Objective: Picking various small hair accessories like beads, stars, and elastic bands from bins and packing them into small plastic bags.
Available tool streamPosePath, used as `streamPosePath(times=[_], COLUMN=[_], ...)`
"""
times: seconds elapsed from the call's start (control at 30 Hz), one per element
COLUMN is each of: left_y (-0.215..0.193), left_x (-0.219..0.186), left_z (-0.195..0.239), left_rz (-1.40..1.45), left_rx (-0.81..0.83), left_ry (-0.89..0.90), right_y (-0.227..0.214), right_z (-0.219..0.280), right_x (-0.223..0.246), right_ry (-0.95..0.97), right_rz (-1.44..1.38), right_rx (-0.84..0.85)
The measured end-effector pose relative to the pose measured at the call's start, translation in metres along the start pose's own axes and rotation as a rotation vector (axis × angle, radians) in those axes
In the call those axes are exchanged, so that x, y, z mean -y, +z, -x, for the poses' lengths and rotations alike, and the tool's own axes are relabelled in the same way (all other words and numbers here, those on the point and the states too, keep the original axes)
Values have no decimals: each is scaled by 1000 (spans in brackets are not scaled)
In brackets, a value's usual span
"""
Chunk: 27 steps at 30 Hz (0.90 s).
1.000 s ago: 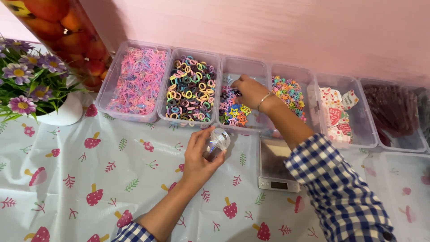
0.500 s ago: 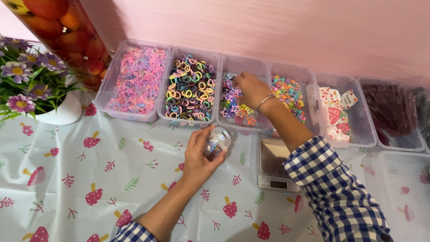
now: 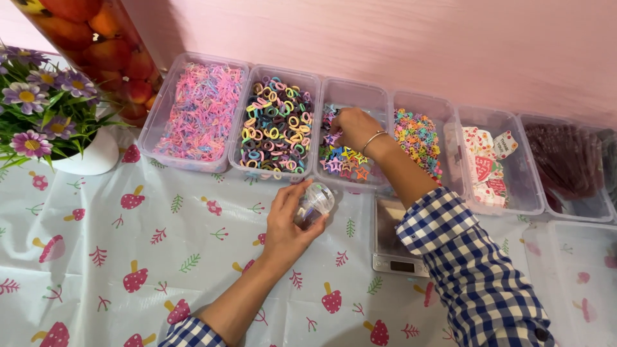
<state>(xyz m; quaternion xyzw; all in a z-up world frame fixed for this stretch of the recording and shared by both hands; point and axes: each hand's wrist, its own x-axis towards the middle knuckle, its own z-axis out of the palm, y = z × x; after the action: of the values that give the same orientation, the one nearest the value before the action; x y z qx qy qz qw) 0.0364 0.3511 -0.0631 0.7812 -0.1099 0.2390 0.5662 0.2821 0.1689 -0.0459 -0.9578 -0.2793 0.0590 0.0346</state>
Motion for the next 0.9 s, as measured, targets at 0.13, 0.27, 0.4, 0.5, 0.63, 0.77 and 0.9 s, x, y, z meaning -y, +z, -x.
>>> streamPosePath(times=[0.13,0.27,0.4,0.5,0.63,0.77,0.9], left_y=[-1,-2,-2,-1,-1,1,-1], left_x=[-2,-4,-4,-1,-2,3,1], left_z=[0,-1,-1,0,-1,1,1], left_rz=[8,8,3,-9,9,-1,5], left_rx=[4,19,12,6,14,9,21], left_ry=[-23,-35,-29,-1,-26,-9,-18], right_y=[19,18,-2,-23,-32,-15,0], right_z=[-14,-11,3,15,27,16,6], right_x=[-16,-13,6,18,31,22,8], right_ry=[22,33,16,-1,-36,-52,-49], right_rz=[15,-19,-22,59,91,114,149], right_rx=[27,16,-23,-35,-6,-3,-40])
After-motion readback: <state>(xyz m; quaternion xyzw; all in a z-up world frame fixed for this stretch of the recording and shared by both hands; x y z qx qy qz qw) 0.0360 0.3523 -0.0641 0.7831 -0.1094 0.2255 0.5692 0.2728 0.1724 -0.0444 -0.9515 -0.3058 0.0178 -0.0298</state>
